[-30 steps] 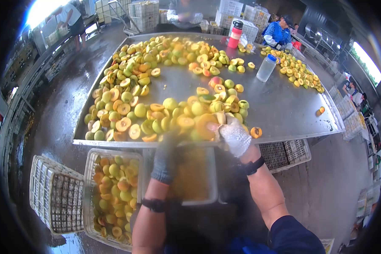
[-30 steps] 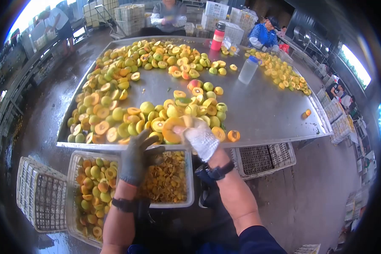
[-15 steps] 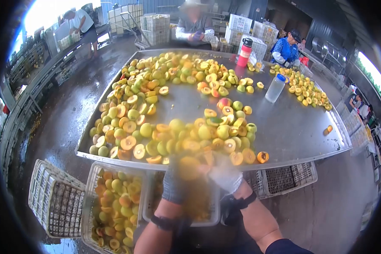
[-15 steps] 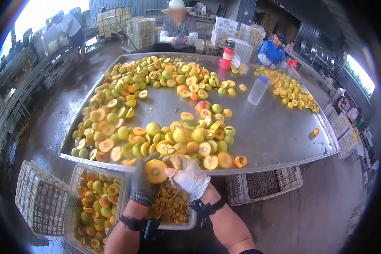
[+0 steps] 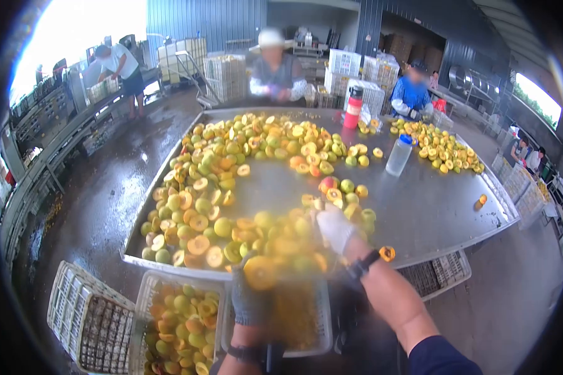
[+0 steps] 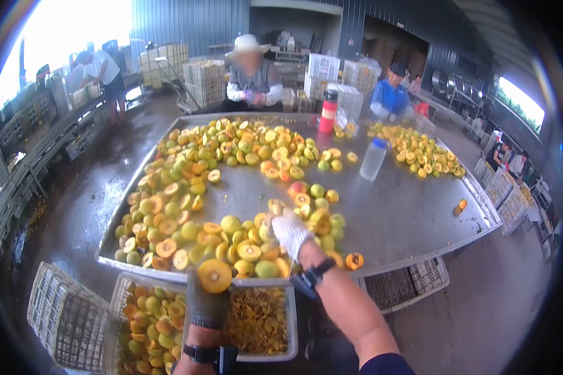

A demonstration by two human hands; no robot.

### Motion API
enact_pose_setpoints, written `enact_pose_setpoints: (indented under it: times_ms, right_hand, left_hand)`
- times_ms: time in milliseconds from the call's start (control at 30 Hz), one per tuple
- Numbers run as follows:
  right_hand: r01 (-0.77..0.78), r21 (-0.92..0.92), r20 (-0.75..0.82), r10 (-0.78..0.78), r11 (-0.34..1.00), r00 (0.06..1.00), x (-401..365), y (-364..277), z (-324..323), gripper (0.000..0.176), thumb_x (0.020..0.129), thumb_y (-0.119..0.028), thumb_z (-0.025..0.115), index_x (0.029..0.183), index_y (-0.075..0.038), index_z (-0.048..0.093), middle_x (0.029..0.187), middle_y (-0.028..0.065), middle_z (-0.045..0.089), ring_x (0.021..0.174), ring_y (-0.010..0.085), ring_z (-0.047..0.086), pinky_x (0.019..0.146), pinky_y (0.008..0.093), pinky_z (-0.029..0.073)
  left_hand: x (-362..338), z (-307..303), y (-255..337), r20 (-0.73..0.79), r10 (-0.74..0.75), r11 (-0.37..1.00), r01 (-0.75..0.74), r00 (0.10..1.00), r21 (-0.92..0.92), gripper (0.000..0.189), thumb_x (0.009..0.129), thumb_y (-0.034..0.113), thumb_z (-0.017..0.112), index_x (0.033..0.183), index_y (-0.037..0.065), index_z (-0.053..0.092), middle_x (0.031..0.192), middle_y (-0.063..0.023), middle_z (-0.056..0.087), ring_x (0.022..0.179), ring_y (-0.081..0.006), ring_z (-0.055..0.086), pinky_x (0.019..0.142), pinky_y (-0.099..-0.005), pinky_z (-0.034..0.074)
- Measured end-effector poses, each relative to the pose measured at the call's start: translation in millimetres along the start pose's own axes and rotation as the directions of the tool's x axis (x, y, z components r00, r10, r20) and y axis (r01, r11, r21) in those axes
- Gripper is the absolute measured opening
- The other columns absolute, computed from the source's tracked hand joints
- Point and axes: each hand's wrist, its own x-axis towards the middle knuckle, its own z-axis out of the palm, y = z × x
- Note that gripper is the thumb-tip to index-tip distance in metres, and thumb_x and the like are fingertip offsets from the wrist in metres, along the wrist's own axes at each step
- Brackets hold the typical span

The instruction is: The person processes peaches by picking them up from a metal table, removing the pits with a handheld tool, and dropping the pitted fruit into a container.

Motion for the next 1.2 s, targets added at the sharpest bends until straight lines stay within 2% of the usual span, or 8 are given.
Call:
enact_pose_setpoints:
  times_ms: [167,233,300,400,633,900,1033,1200]
  right_hand:
    - [0.107,-0.678,0.042,-0.106,0.727,0.993,190.0,-82.1,1.7,0.039,0.102,-0.031,0.052,0.122,-0.002,0.070,0.121,0.0213,0.072,0.103,0.0341,0.070,0.089,0.0432,0.056]
    - [0.369,-0.926,0.295,-0.456,0.080,0.840,335.6,-61.3,-25.7,0.041,0.100,-0.035,0.050,0.108,-0.002,0.074,0.106,0.0189,0.076,0.094,0.0293,0.074,0.075,0.0419,0.057]
    - [-0.035,-0.596,-0.051,0.006,0.802,0.999,248.9,-133.4,19.5,0.035,0.097,-0.025,0.055,0.120,-0.004,0.071,0.118,0.0187,0.074,0.099,0.0341,0.074,0.082,0.0463,0.058]
    - [0.100,-0.737,0.103,-0.035,0.669,0.994,242.0,-116.9,35.0,0.033,0.097,-0.020,0.053,0.117,0.001,0.070,0.111,0.0171,0.075,0.095,0.0312,0.072,0.081,0.0455,0.058]
    - [0.013,-0.305,0.158,0.037,0.952,0.987,110.7,-19.3,38.5,0.020,0.103,-0.026,0.057,0.100,-0.009,0.067,0.083,0.0071,0.070,0.062,0.0173,0.061,0.056,0.0340,0.050]
    - [-0.047,-0.078,0.200,0.061,0.996,0.978,-1.4,-14.7,11.1,0.031,0.107,-0.034,0.055,0.112,-0.006,0.066,0.086,0.0068,0.070,0.056,0.0118,0.055,0.049,0.0277,0.046]
    - [0.203,0.132,0.376,-0.238,0.970,0.896,-58.1,33.8,0.2,0.037,0.107,-0.038,0.056,0.124,-0.006,0.062,0.087,0.0061,0.069,0.055,0.0075,0.052,0.048,0.0213,0.042]
    - [0.062,-0.010,0.431,-0.051,0.998,0.901,-92.4,61.5,13.3,0.040,0.104,-0.032,0.057,0.133,-0.004,0.059,0.093,0.0048,0.067,0.062,0.0075,0.056,0.052,0.0199,0.045]
  left_hand:
    - [24.1,-34.2,-10.1,-0.096,-0.084,0.989,0.072,0.992,-0.125,0.073,0.097,0.067,0.055,0.141,0.010,0.050,0.120,-0.0115,0.064,0.105,-0.0290,0.066,0.075,-0.0415,0.058]
    - [24.9,-34.2,-9.7,-0.112,-0.118,0.982,0.100,0.987,-0.159,0.076,0.096,0.070,0.055,0.141,0.009,0.050,0.119,-0.0113,0.064,0.104,-0.0290,0.066,0.075,-0.0418,0.058]
    - [21.5,-28.9,4.8,-0.093,-0.193,0.965,0.172,0.977,-0.200,0.076,0.096,0.071,0.054,0.141,0.008,0.050,0.119,-0.0110,0.065,0.105,-0.0291,0.067,0.076,-0.0421,0.059]
    - [23.5,-31.2,2.1,-0.068,-0.218,0.959,0.200,0.974,-0.200,0.074,0.098,0.069,0.053,0.139,0.007,0.053,0.120,-0.0112,0.065,0.109,-0.0308,0.066,0.080,-0.0424,0.060]
    - [14.8,-30.6,-8.8,-0.025,-0.187,0.944,0.173,0.982,-0.282,0.073,0.097,0.068,0.054,0.138,0.007,0.055,0.127,-0.0148,0.065,0.114,-0.0334,0.065,0.093,-0.0489,0.057]
    - [1.2,-13.7,6.4,0.023,-0.163,0.921,0.160,0.986,-0.356,0.067,0.100,0.063,0.055,0.134,0.006,0.058,0.118,-0.0188,0.068,0.110,-0.0324,0.066,0.095,-0.0499,0.057]
    - [3.3,-15.3,5.2,-0.022,-0.164,0.905,0.142,0.986,-0.401,0.063,0.102,0.059,0.053,0.133,0.004,0.057,0.117,-0.0192,0.068,0.108,-0.0318,0.067,0.093,-0.0484,0.058]
    - [2.6,-35.2,0.4,0.014,-0.167,0.974,0.167,0.986,-0.155,0.062,0.105,0.056,0.046,0.135,0.002,0.056,0.116,-0.0183,0.068,0.108,-0.0289,0.067,0.094,-0.0451,0.058]
